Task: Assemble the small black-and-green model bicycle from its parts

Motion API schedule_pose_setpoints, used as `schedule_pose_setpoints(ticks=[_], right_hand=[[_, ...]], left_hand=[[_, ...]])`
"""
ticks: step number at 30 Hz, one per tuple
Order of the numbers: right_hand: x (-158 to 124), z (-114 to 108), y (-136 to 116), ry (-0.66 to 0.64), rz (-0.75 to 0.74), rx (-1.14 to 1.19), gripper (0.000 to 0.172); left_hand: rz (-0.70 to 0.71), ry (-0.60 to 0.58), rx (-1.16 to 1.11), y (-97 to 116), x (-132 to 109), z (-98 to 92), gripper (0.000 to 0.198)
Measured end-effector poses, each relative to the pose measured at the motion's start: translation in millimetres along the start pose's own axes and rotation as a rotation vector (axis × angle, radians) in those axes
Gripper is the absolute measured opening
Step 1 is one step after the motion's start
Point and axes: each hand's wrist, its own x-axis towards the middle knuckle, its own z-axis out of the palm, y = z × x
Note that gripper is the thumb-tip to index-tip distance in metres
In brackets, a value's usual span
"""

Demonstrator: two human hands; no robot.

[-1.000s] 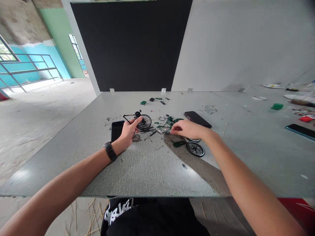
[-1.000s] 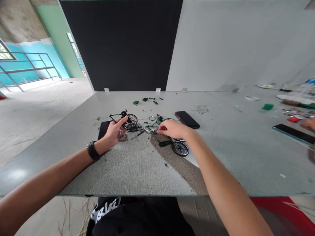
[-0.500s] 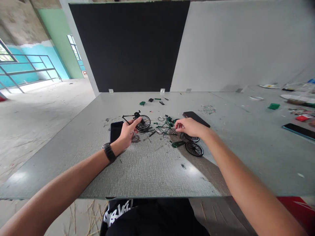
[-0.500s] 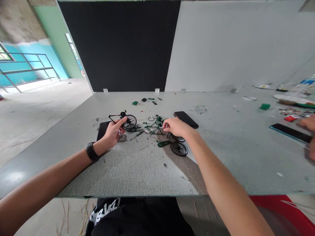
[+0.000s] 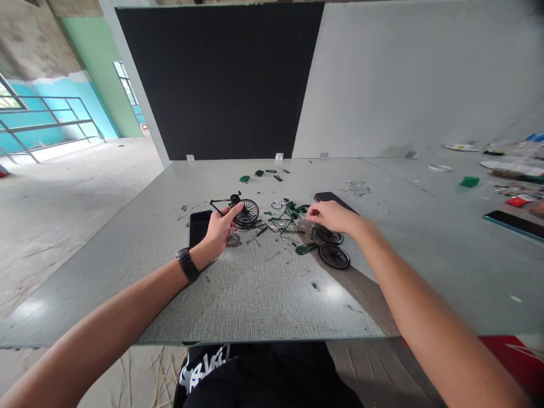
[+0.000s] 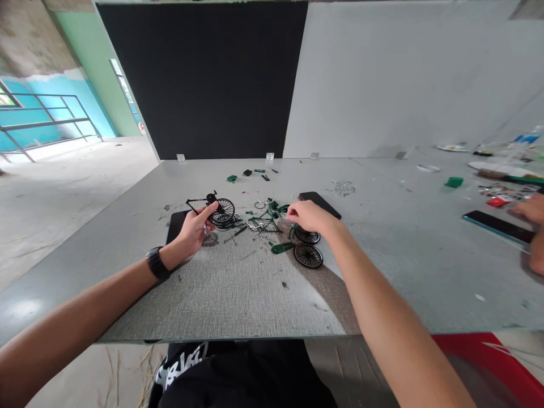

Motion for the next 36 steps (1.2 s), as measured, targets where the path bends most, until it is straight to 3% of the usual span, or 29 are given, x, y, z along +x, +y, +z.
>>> schedule_pose_setpoints(ticks=[9,21,30,36], right_hand=[[-5.0,-1.3,-5.4,-0.075,0.006,0.035,0.018],[-0.8,8.6,-25.5,-0.022,-0.095,0.085,0.013],[-3.8,7.7,-37.3,-0.040,-0.105,0.100,0.018],[-4.5,8.3,-44.3,-0.046,-0.067,0.018,0.012]], left_hand=[[0.015,0.003,0.027,-2.1,1.1,-1.2,0.045],[0.011,0.005,0.026,-0.2,-0.9,-0.3,0.043],[0.051,-0.008,0.006,-3.0,2.4,-0.1,0.043],[0.018,0.007,0.039,1.2,-0.3,0.9,0.042]])
